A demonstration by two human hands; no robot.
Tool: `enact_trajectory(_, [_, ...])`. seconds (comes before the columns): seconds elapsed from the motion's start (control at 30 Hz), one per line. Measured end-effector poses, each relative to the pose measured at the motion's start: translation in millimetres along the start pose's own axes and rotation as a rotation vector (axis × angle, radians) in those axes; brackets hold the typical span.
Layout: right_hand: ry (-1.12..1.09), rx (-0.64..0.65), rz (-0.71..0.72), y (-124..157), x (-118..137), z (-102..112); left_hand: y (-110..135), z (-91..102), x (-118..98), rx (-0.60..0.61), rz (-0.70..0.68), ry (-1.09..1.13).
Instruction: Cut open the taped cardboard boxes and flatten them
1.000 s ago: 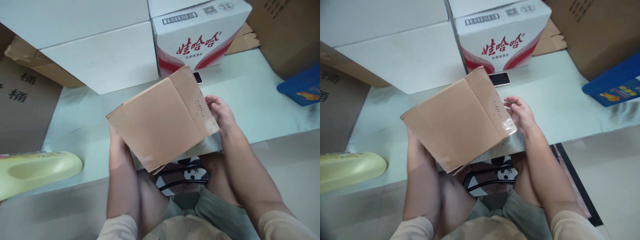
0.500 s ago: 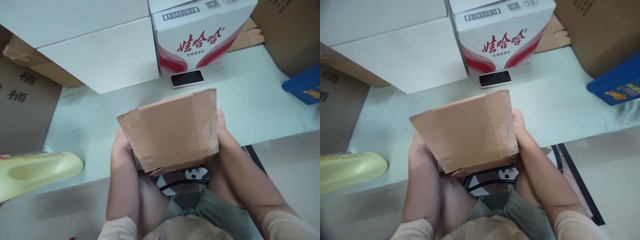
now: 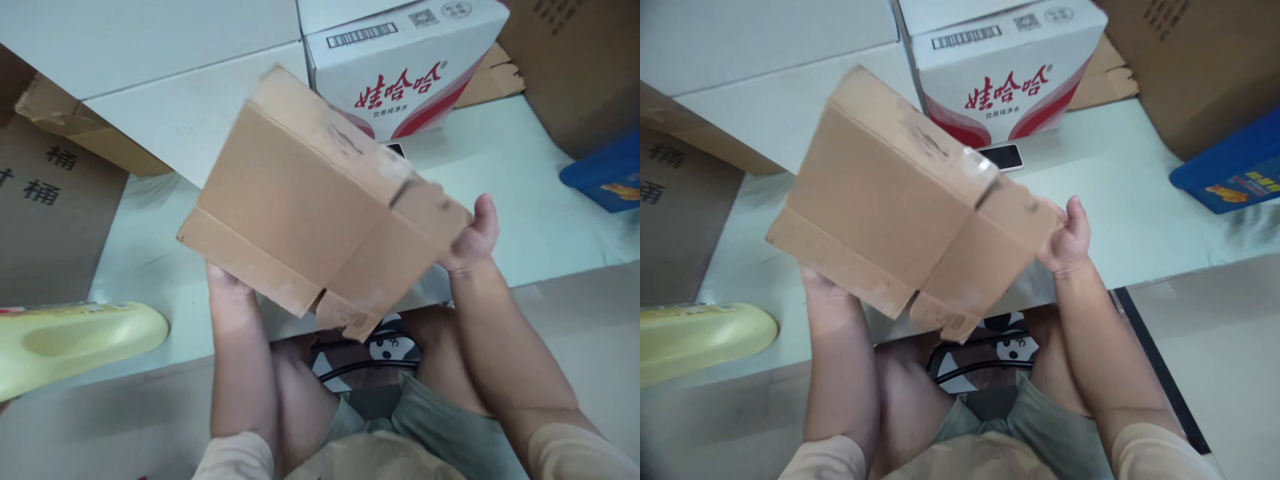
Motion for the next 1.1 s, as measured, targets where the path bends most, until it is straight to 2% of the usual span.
enact_trajectory(0.1, [-0.09,0.1,-0.1,5,-7,-10,-11,-4.8,0,-0.013,-0.071,0.055])
enact_trajectory(0.17, [-0.047,0.137,-0.158,9,-16,-21,-10,-11.5,3,-0.017,-0.079,0.047])
enact_trajectory(0.33, [-0.014,0.034,-0.19,12,-29,-39,4,-24.1,1,-0.008,-0.141,0.041])
enact_trajectory(0.47, [-0.018,-0.046,-0.184,10,-33,-39,11,-25.8,-4,0.032,-0.118,0.082])
enact_trajectory(0.57, [0.026,-0.07,-0.206,7,-36,-36,4,-19.9,3,0.018,-0.079,0.031])
enact_trajectory(0.67, [0.027,-0.035,-0.234,5,-37,-34,-11,-6.8,14,-0.083,-0.034,-0.011])
enact_trajectory(0.8, [0.05,0.065,-0.257,10,-37,-38,-21,2.7,22,-0.096,-0.048,0.016])
enact_trajectory(0.97, [0.008,0.122,-0.305,24,-35,-48,-9,-6.1,14,-0.104,-0.054,0.03])
enact_trajectory(1.1, [0.018,0.093,-0.256,23,-28,-46,5,-14.9,-2,0.001,-0.13,0.172])
Point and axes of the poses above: each hand's wrist, its own y-axis away from the middle knuckle, its own z-axis out of the back of the hand, x = y × z, the point moved 2 cm from there along -y, towards the middle knuckle, and after that the axes turned 8 degrees about -x, right-handed, at the moved point
